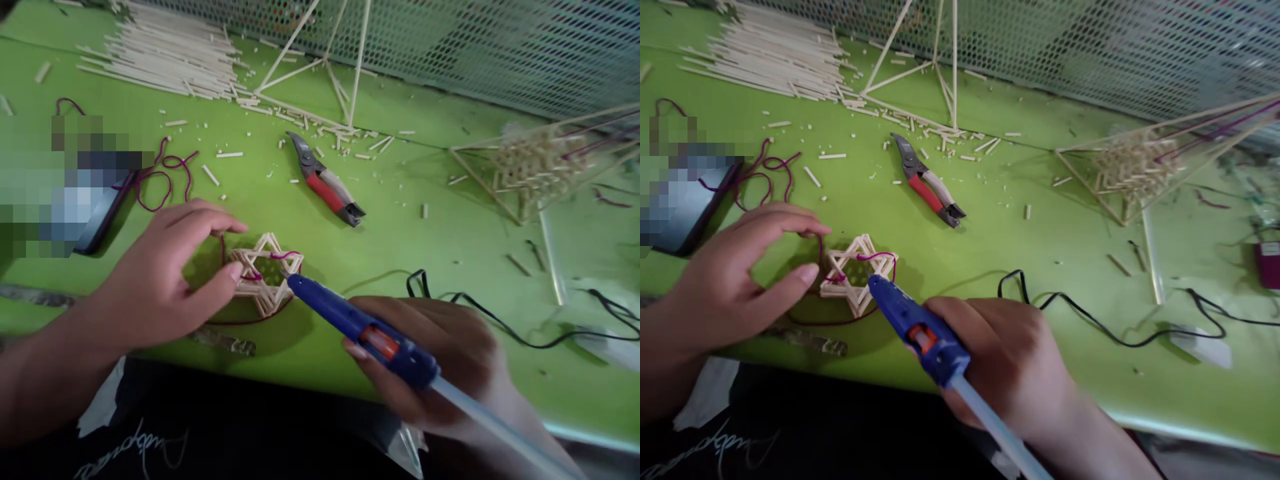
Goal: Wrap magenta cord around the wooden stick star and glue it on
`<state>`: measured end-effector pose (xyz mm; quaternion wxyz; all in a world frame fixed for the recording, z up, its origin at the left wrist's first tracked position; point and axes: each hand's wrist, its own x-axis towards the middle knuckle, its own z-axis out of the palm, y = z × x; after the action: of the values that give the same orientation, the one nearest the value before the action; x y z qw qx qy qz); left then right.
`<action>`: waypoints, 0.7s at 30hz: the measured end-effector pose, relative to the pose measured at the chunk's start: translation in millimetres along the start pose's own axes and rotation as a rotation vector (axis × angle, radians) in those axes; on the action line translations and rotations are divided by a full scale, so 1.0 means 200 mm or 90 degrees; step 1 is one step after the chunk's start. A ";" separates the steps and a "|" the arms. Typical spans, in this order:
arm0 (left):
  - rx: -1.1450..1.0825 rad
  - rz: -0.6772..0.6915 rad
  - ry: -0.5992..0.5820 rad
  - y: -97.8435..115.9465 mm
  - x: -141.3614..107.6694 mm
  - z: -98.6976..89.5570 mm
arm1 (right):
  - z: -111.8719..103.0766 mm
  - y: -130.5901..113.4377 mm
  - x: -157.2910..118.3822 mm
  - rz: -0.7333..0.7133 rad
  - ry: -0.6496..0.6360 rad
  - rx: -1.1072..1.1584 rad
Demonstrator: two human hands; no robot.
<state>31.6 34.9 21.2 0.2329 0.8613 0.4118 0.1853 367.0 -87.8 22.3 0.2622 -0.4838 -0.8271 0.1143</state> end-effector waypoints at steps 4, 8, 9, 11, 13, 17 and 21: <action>0.011 0.010 -0.007 0.06 0.06 -0.05 | 0.02 0.01 0.04 -0.002 0.006 -0.017; 0.061 0.076 -0.031 0.17 0.12 -0.11 | 0.03 0.03 0.05 0.007 0.041 -0.012; 0.095 0.088 -0.043 0.20 0.15 -0.13 | 0.04 0.04 0.05 0.005 0.048 -0.007; 0.163 0.097 -0.079 0.24 0.20 -0.16 | 0.05 0.04 0.05 -0.003 0.055 -0.007; 0.217 0.075 -0.143 0.28 0.26 -0.18 | 0.05 0.05 0.05 -0.010 0.057 -0.018; 0.264 0.020 -0.267 0.34 0.39 -0.22 | 0.05 0.05 0.05 0.007 0.053 -0.052; 0.320 -0.005 -0.312 0.38 0.46 -0.20 | 0.05 0.04 0.04 0.008 0.051 -0.062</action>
<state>113.2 76.2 108.3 0.1060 0.9091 0.3797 -0.1349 363.8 -75.9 13.0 0.2705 -0.5051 -0.8176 0.0562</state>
